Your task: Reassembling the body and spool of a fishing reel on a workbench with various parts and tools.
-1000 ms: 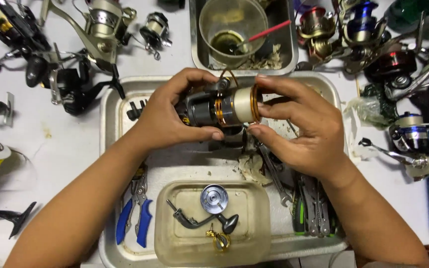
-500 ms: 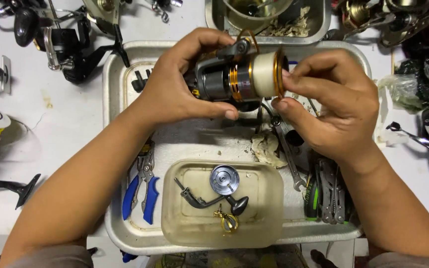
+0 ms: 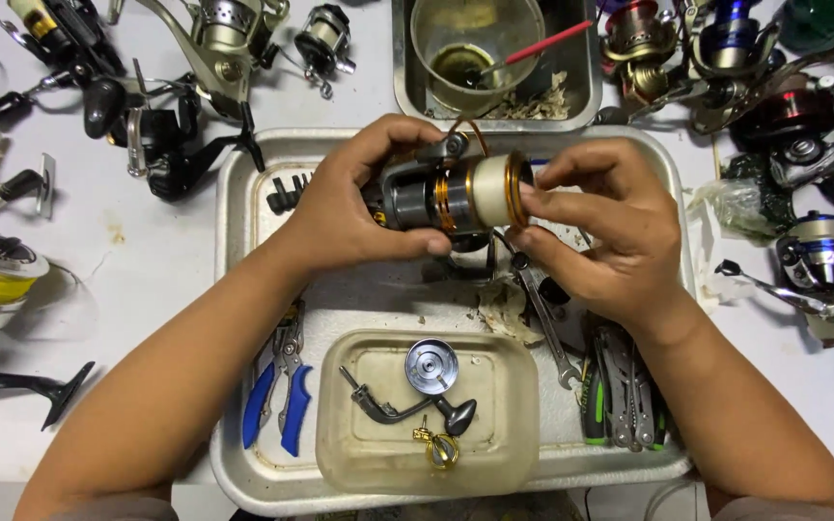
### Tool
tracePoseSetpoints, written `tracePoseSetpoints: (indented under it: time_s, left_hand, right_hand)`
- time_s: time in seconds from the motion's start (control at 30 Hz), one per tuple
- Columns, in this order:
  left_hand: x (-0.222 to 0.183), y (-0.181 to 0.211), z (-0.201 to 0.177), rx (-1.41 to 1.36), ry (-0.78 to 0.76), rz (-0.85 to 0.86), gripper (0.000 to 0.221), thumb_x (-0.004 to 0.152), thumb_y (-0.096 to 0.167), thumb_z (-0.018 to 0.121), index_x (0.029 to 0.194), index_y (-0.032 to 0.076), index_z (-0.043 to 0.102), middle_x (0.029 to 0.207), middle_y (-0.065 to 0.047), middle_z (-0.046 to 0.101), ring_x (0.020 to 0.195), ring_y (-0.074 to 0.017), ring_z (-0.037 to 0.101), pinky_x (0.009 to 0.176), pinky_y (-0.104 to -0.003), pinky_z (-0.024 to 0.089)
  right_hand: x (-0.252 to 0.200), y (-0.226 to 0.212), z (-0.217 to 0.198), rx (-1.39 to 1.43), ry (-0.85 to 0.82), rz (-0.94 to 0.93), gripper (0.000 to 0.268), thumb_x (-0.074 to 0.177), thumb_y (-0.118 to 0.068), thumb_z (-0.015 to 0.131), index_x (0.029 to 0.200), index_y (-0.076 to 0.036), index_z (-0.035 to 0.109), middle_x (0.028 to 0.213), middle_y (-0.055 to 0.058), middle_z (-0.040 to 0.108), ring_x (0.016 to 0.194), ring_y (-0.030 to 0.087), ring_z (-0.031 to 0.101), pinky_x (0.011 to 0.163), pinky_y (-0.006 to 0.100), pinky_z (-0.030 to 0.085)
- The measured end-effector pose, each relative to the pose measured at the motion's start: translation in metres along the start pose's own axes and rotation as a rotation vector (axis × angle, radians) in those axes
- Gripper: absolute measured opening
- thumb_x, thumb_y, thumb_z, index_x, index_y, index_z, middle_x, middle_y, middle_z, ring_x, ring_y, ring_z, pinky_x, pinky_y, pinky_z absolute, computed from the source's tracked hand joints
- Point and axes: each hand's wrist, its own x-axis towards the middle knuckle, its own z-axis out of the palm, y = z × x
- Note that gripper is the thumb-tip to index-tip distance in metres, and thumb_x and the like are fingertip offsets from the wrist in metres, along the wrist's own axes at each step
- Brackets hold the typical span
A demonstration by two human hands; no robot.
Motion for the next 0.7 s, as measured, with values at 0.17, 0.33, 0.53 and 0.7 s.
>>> tracePoseSetpoints:
  time_s: [0.17,0.33,0.53,0.7]
  left_hand:
    - [0.0,0.005,0.0,0.038,-0.026,-0.075,0.073,0.067,0.041,0.09,0.128,0.02,0.055,0.127,-0.004,0.063,0.116,-0.0201,0.065,0.102,-0.034,0.056]
    - [-0.001,0.0,0.0,0.05,-0.02,-0.093,0.076,0.065,0.042,0.09,0.128,0.02,0.056,0.127,-0.003,0.064,0.115,-0.0196,0.064,0.101,-0.034,0.055]
    - [-0.002,-0.004,0.0,-0.03,-0.031,-0.04,0.081,0.061,0.041,0.093,0.129,0.016,0.057,0.126,-0.002,0.062,0.118,-0.0179,0.062,0.106,-0.033,0.05]
    - [-0.001,0.0,0.001,-0.007,-0.026,-0.122,0.073,0.064,0.037,0.093,0.126,0.019,0.059,0.124,-0.001,0.066,0.116,-0.016,0.063,0.103,-0.031,0.05]
  right_hand:
    - [0.007,-0.004,-0.002,-0.013,-0.009,-0.119,0.028,0.088,-0.011,0.084,0.109,0.0,0.069,0.131,0.03,0.059,0.124,0.043,0.065,0.106,0.048,0.063]
    - [0.004,-0.003,-0.003,0.051,-0.035,-0.05,0.027,0.089,-0.006,0.078,0.113,0.0,0.068,0.128,0.027,0.059,0.123,0.042,0.065,0.106,0.046,0.06]
    - [0.003,-0.004,-0.003,-0.036,-0.033,-0.107,0.027,0.089,-0.009,0.082,0.112,-0.002,0.071,0.119,0.022,0.055,0.111,0.035,0.065,0.098,0.04,0.063]
    - [0.009,-0.011,-0.003,-0.036,-0.057,-0.161,0.02,0.087,-0.01,0.08,0.098,0.002,0.068,0.129,0.033,0.063,0.119,0.045,0.069,0.101,0.048,0.059]
